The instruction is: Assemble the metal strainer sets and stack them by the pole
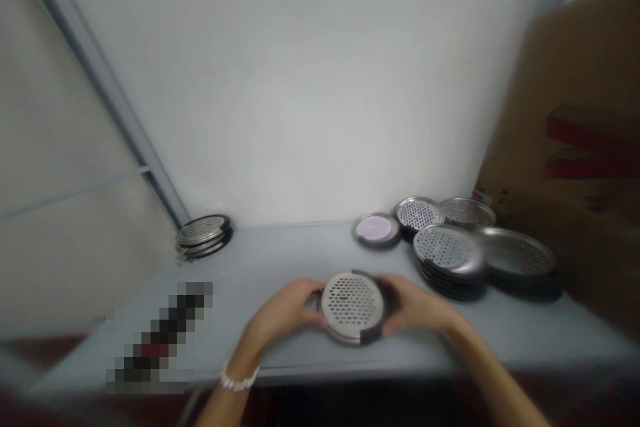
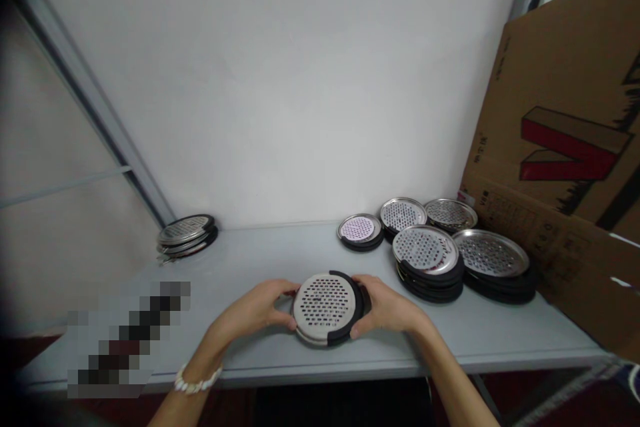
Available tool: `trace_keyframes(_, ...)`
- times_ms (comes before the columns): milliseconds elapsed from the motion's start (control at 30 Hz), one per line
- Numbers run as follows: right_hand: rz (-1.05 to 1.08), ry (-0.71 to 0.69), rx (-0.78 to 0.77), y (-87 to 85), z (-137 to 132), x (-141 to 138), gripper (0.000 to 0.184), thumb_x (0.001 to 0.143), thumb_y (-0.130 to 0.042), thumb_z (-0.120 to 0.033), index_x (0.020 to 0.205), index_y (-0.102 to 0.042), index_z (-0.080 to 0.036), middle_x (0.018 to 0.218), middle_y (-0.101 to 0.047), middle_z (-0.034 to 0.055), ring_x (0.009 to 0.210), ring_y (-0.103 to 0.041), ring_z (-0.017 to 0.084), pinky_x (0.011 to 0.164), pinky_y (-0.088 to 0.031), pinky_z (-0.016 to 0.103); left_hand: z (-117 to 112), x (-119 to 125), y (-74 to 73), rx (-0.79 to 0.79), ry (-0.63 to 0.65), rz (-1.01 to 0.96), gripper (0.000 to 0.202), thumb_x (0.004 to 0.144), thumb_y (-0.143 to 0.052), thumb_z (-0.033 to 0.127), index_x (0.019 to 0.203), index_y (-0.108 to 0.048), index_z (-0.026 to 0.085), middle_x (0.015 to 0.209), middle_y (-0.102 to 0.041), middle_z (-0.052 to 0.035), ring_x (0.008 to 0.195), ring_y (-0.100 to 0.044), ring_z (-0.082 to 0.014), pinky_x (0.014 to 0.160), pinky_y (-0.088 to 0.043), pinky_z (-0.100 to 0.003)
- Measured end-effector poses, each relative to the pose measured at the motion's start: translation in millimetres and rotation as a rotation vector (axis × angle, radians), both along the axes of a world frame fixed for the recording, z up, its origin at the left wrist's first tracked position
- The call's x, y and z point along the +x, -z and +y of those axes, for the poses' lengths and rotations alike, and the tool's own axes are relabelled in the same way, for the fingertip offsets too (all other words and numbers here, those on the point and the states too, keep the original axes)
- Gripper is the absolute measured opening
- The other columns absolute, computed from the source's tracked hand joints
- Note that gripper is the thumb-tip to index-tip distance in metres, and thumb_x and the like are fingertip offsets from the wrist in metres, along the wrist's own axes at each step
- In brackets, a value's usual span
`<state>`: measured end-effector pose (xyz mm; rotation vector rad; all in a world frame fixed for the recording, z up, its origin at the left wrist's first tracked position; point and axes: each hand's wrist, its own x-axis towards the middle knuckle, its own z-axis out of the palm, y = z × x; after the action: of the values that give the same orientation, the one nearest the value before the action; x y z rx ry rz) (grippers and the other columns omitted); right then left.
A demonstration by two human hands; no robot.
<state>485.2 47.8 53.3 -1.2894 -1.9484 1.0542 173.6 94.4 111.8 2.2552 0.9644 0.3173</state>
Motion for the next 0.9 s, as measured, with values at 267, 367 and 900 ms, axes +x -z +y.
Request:
trace_keyframes(267,0.101,-0.018,-0.020,2.1,0.9,-1.4,0.109,0.048,-0.098,-0.050,0.140,-0.053,-0.013,0.140,-0.059,0.0179,0.129,-0.055,0.037,0.115,-0.038,0.052,-1.9,1.9,-3.4,-0.016,0.025,0.010,0.048,0.071,-0.081,0.032,0.118,-0.077,0.024,0.118,-0.079,-0.0031,0.104,-0.069,-0.0293,0.092,-0.048,-0.032)
trace_keyframes(367,0.125,-0.023,-0.021,0.7,0.9,-1.9,0.107,0.048,-0.099,-0.050,0.138,-0.055,-0.014,0.138,-0.060,0.0173,0.128,-0.056,0.037,0.114,-0.039,0.052,-2.6,2.0,-3.9,-0.029,0.040,-0.006,0.049,0.071,-0.081,0.029,0.120,-0.077,0.025,0.117,-0.079,-0.0024,0.103,-0.070,-0.0287,0.092,-0.048,-0.031)
trace_keyframes(900,0.164,0.037,0.031,2.9,0.1,-12.9,0.102,0.042,-0.101,-0.041,0.134,-0.063,-0.018,0.129,-0.067,0.0122,0.122,-0.059,0.039,0.111,-0.042,0.054,6.7,8.4,5.3,-0.053,0.014,0.028,0.033,0.069,-0.080,0.027,0.102,-0.082,0.022,0.099,-0.082,0.0002,0.091,-0.071,-0.0253,0.079,-0.045,-0.025)
